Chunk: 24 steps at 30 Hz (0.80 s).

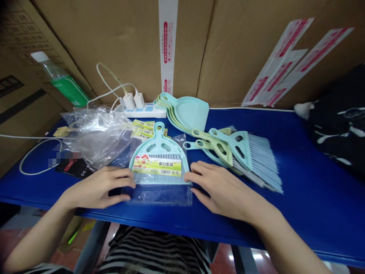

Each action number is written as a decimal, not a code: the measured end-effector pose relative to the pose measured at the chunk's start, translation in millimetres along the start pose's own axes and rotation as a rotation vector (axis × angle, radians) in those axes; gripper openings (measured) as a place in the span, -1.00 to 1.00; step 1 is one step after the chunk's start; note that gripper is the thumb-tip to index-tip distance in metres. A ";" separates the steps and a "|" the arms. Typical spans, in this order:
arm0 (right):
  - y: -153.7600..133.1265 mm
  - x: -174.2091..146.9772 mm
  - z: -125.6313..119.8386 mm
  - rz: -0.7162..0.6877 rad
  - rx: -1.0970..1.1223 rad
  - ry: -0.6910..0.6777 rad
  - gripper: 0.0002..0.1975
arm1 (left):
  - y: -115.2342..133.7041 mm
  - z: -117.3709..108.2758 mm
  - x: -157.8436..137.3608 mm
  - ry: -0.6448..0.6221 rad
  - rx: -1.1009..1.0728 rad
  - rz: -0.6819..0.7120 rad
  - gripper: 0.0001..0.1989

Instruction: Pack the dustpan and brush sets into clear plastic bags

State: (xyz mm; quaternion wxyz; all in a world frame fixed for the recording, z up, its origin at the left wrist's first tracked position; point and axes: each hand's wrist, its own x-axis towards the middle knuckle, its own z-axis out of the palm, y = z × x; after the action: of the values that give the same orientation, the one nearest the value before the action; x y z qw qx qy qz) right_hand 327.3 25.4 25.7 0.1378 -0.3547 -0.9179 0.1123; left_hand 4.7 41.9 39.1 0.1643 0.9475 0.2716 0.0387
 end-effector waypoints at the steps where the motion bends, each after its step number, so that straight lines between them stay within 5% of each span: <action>1: -0.4 0.9 1.6 -0.017 -0.029 0.019 -0.81 | -0.1 1.6 1.1 0.017 0.029 0.007 -0.83; 11: -2.9 8.1 14.1 -0.134 -0.284 0.141 -0.65 | -1.1 5.9 5.1 0.111 0.184 -0.016 -0.59; 17: -6.4 10.4 19.2 0.073 0.059 0.192 -0.70 | 0.4 12.8 8.0 0.178 0.155 -0.120 -0.63; 24: -13.0 17.0 29.6 0.251 0.203 0.319 -0.67 | 2.4 24.9 14.5 0.307 0.077 -0.222 -0.71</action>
State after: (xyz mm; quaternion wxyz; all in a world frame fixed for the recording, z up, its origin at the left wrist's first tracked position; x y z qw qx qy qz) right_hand 297.3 24.4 4.9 0.3014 -0.4637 -0.8171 0.1630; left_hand 22.3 40.4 16.2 0.0880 0.9002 0.3976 0.1542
